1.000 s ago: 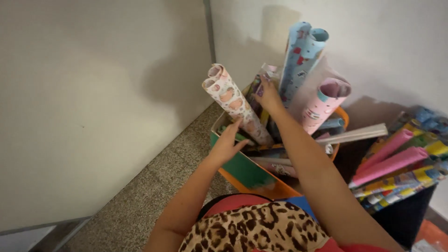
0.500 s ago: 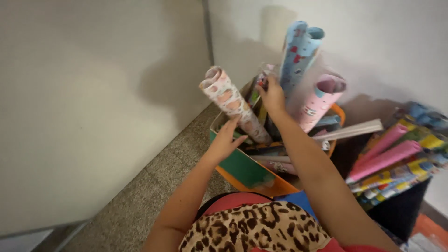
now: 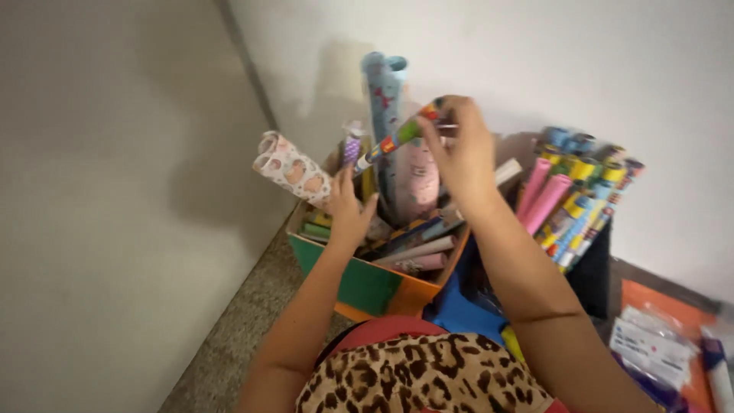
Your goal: The person organizes various rolls of wrapping paper by moving them between a cardboard box and a black plastic bin. They also use a yellow cloth to wipe the surface of the bin and the surrounding area.
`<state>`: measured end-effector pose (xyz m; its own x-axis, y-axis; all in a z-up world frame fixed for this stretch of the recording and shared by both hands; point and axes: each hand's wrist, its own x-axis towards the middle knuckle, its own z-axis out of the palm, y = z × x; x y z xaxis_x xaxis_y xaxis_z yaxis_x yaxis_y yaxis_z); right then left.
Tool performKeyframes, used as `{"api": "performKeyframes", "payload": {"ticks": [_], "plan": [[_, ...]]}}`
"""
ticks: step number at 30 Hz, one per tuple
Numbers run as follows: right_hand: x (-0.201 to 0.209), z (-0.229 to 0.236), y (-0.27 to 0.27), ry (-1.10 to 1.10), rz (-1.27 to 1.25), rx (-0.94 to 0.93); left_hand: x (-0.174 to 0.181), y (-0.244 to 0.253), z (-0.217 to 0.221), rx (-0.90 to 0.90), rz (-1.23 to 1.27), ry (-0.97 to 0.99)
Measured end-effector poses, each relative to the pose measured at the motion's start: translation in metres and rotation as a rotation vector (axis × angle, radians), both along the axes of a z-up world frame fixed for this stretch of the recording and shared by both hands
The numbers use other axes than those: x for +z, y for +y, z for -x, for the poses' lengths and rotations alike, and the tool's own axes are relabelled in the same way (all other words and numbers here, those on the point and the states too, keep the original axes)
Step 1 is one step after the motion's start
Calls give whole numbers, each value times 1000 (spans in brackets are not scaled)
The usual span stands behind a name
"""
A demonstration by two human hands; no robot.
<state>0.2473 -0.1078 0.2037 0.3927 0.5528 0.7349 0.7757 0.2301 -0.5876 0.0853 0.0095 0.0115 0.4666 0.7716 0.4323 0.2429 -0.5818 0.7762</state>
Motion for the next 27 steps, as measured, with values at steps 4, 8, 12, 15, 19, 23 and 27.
{"api": "performKeyframes", "payload": {"ticks": [4,8,12,15,19,23,27], "plan": [[13,-28,-64,24,-85,-74,2,0,-22,19,-173,-44],[0,-61,-112,175,-239,-76,12,-14,-41,17,-274,19],[-12,-73,-156,424,-282,-43,6,-30,-58,-28,-401,111],[-45,-106,-181,509,-262,-108,-37,-18,-79,-66,-516,150],[-65,-121,-205,379,-145,-269,-23,-38,-79,-47,-607,219],[-75,-101,-192,-459,247,-779,2,-62,-79,34,-740,242],[-89,-35,-150,-677,797,-643,18,-86,-81,22,-814,234]]}}
